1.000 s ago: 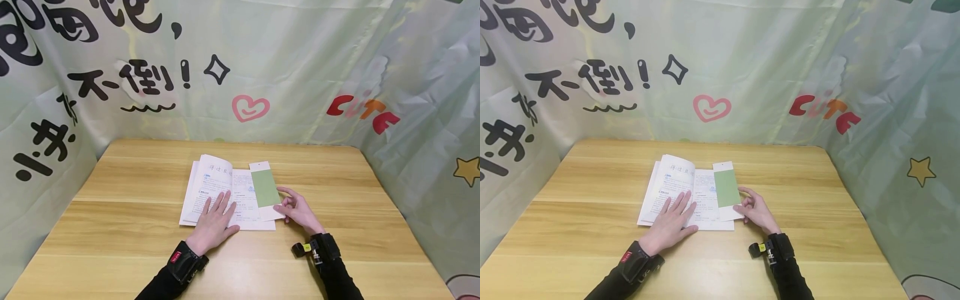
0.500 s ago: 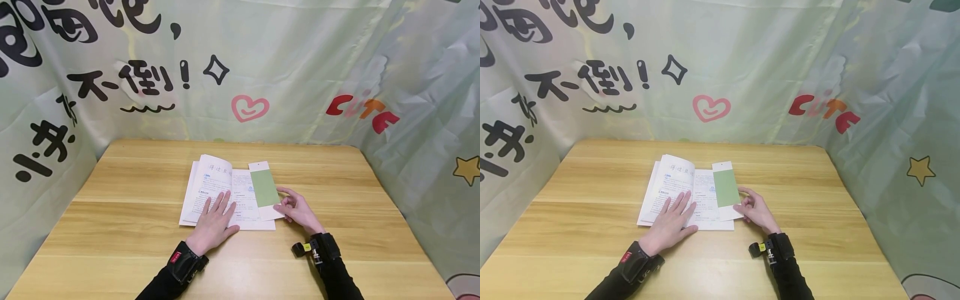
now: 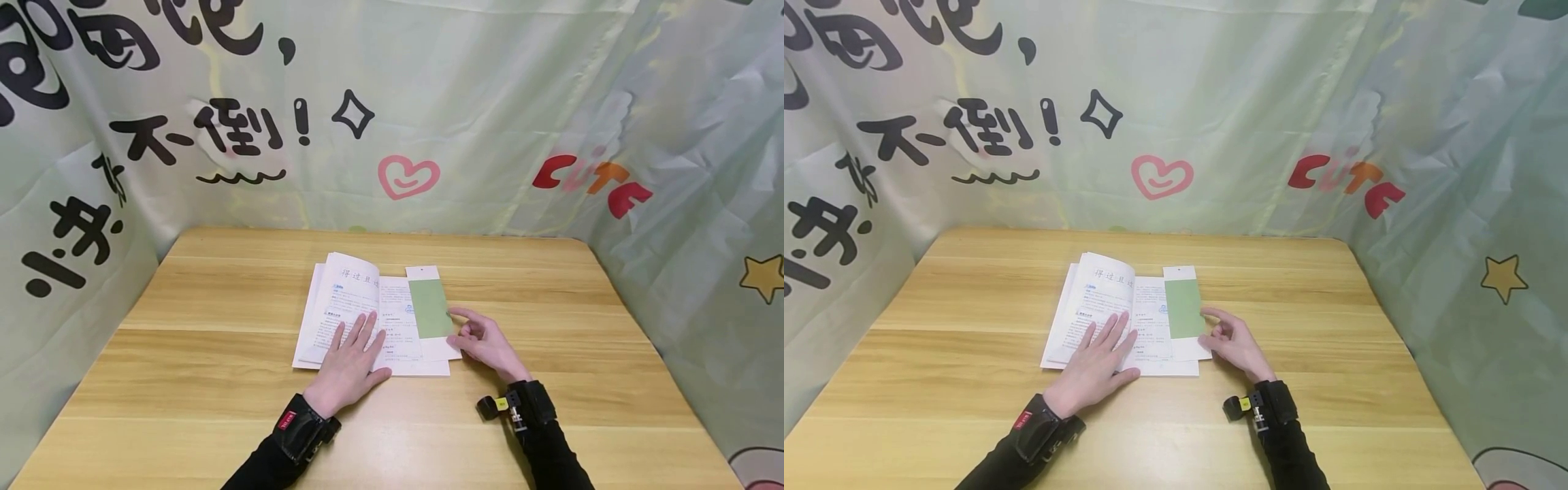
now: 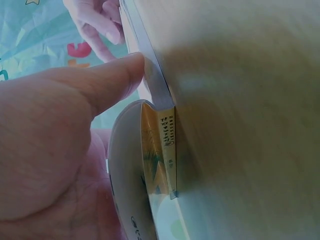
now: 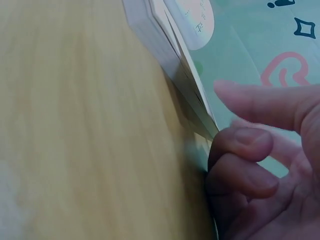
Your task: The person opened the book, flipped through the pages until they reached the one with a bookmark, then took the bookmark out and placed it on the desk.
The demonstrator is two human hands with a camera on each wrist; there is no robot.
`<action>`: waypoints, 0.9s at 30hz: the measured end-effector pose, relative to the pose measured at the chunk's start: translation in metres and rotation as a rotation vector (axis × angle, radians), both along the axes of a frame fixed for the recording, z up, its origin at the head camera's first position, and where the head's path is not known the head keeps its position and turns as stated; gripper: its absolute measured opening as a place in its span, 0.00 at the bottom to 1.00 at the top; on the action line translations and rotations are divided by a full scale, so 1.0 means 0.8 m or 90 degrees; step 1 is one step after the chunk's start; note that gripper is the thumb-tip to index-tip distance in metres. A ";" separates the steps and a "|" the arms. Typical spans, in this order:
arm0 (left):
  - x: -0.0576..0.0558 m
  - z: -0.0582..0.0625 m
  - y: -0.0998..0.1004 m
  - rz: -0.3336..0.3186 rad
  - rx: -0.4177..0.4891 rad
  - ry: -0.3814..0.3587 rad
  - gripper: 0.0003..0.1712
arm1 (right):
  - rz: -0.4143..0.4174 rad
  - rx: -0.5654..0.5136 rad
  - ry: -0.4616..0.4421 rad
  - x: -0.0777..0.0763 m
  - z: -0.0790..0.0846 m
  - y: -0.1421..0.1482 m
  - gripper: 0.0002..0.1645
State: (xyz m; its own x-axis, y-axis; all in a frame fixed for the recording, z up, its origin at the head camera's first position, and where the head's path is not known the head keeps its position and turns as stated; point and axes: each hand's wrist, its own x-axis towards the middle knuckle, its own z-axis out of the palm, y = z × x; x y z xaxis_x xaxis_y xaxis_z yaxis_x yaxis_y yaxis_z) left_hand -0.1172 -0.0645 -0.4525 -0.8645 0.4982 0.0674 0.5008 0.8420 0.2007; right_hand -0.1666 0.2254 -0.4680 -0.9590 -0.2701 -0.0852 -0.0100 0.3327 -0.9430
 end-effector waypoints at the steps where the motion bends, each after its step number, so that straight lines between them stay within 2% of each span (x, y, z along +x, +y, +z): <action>1: 0.000 0.000 0.000 0.000 0.000 0.000 0.38 | 0.010 0.004 0.007 0.000 0.001 0.000 0.36; 10: 0.000 0.002 -0.006 -0.007 -0.005 -0.014 0.43 | 0.055 0.042 0.031 0.002 0.003 -0.001 0.32; 14: 0.000 0.002 -0.007 -0.002 -0.009 -0.017 0.44 | 0.118 0.167 0.109 0.003 0.006 -0.005 0.33; 18: 0.001 0.003 -0.006 0.004 -0.008 -0.017 0.44 | 0.158 0.318 0.189 0.008 0.014 -0.016 0.41; 22: 0.001 0.004 -0.005 0.005 -0.003 -0.024 0.44 | 0.136 0.398 0.172 0.015 0.021 -0.026 0.43; 24: 0.001 0.005 -0.005 0.005 -0.004 -0.028 0.44 | 0.111 0.415 0.154 0.017 0.023 -0.029 0.43; 27: 0.001 0.005 -0.006 0.007 -0.008 -0.028 0.44 | 0.068 0.405 0.139 0.018 0.024 -0.033 0.44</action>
